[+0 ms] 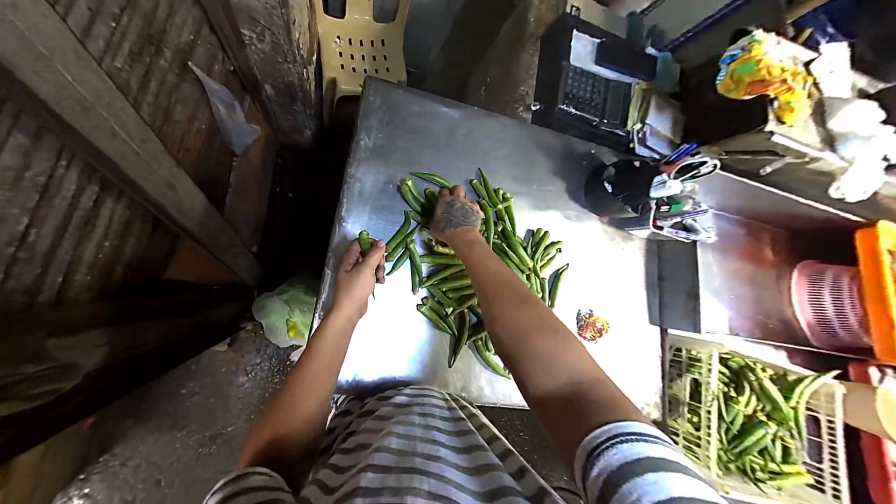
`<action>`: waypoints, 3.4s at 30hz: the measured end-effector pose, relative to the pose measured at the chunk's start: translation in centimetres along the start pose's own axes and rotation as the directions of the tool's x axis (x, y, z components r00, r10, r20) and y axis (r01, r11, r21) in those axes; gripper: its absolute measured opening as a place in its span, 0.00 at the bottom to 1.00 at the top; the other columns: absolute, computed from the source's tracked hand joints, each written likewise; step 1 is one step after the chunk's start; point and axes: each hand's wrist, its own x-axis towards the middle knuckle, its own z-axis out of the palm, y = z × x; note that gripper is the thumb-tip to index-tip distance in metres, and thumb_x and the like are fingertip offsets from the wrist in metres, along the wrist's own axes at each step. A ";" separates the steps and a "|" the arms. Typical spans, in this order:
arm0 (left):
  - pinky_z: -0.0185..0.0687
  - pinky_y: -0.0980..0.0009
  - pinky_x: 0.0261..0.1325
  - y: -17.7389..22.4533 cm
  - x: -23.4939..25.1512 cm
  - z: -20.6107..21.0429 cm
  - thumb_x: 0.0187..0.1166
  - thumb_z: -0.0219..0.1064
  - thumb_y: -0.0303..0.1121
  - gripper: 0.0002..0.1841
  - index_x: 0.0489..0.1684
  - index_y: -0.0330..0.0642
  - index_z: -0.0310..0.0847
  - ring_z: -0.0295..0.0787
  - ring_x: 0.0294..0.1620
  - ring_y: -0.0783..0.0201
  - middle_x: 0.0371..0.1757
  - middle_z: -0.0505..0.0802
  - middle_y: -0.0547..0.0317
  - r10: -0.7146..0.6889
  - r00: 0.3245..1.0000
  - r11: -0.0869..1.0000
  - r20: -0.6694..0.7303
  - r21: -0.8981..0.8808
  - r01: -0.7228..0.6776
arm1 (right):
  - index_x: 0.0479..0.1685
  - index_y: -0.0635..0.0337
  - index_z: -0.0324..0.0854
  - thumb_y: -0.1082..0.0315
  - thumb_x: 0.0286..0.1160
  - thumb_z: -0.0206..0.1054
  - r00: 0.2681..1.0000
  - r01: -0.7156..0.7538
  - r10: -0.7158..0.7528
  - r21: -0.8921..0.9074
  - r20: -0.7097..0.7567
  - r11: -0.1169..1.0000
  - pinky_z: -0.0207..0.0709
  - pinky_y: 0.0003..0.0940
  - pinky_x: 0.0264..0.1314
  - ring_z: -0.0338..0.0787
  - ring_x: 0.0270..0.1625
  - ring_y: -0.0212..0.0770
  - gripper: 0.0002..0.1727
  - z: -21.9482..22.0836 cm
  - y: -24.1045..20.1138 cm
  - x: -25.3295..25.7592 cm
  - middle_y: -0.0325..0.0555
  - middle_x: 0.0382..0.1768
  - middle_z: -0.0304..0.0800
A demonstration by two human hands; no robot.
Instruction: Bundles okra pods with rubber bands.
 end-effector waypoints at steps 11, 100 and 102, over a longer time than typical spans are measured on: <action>0.88 0.60 0.49 -1.6 -0.2 2.1 0.87 0.59 0.50 0.20 0.69 0.52 0.70 0.88 0.45 0.62 0.49 0.87 0.60 0.019 0.930 0.955 0.368 -0.283 0.092 | 0.61 0.57 0.89 0.49 0.78 0.70 0.901 0.428 -0.362 0.611 -0.237 0.666 0.84 0.48 0.60 0.89 0.53 0.46 0.24 -3.1 3.7 -8.2 0.50 0.49 0.90; 0.78 0.73 0.26 -2.8 -1.4 -1.8 0.86 0.65 0.40 0.04 0.46 0.53 0.78 0.76 0.22 0.69 0.29 0.80 0.65 -0.131 0.981 0.971 0.146 -0.182 0.157 | 0.49 0.49 0.92 0.59 0.82 0.64 0.949 0.313 -0.274 0.535 -0.154 0.785 0.82 0.55 0.63 0.89 0.58 0.50 0.11 3.6 0.5 -9.9 0.49 0.49 0.92; 0.82 0.70 0.31 -2.9 -1.4 -2.3 0.87 0.64 0.40 0.04 0.48 0.53 0.78 0.78 0.25 0.67 0.30 0.81 0.64 -0.124 0.984 0.974 0.126 -0.177 0.145 | 0.56 0.41 0.91 0.64 0.81 0.63 0.931 0.363 -0.341 0.417 -0.129 0.833 0.83 0.55 0.61 0.87 0.63 0.53 0.14 4.3 -1.1 -9.4 0.50 0.60 0.86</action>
